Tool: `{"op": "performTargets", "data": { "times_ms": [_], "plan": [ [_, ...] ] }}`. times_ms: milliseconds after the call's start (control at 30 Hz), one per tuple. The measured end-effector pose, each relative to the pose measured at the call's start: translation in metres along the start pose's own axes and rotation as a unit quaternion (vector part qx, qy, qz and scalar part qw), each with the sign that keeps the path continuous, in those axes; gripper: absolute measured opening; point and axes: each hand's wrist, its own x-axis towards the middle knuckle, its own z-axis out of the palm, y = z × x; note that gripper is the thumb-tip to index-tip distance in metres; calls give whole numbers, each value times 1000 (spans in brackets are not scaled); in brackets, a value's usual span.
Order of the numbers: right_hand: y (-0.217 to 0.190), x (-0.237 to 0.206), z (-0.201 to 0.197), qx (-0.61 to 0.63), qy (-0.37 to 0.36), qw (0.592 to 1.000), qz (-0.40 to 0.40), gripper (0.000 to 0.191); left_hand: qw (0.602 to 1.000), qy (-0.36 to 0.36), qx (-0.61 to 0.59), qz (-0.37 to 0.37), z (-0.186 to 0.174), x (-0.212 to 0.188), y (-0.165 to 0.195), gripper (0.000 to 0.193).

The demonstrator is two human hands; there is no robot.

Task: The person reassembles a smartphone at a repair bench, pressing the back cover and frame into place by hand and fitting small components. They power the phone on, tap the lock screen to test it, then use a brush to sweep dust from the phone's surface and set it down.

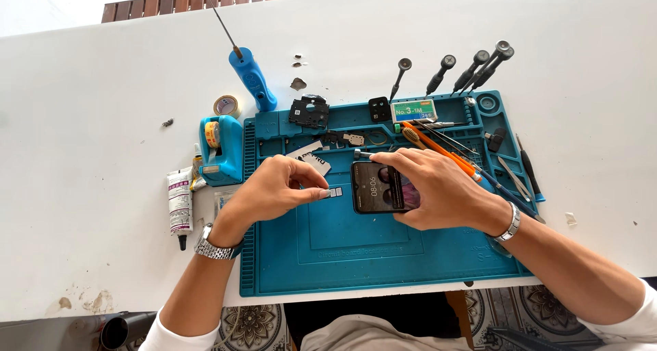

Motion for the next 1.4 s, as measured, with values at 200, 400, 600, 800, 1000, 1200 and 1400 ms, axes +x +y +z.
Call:
{"op": "performTargets", "data": {
  "times_ms": [200, 400, 600, 800, 1000, 1200, 1400],
  "plan": [
    [0, 0, 0, -23, -4, 1000, 6, 95, 993, 12, -115, 32, 3, 2, -5, 22],
    [1, 1, 0, -36, -9, 999, 13, 95, 988, -8, -147, 46, 7, -2, 0, 23],
    [4, 1, 2, -35, -13, 999, 18, 95, 987, -22, -156, 36, 7, -4, 2, 22],
    [4, 1, 4, -36, -6, 999, 8, 95, 991, -26, -122, 41, 5, -4, 2, 22],
    [2, 2, 3, -39, -8, 999, 13, 92, 994, -25, -95, 43, 6, -4, 5, 22],
    [2, 2, 3, -42, 3, 999, -9, 91, 988, -34, -143, 48, 10, -4, 7, 21],
    [3, 1, 4, -44, 19, 998, -33, 91, 982, -51, -174, 60, 19, 3, -1, 22]
  ]
}}
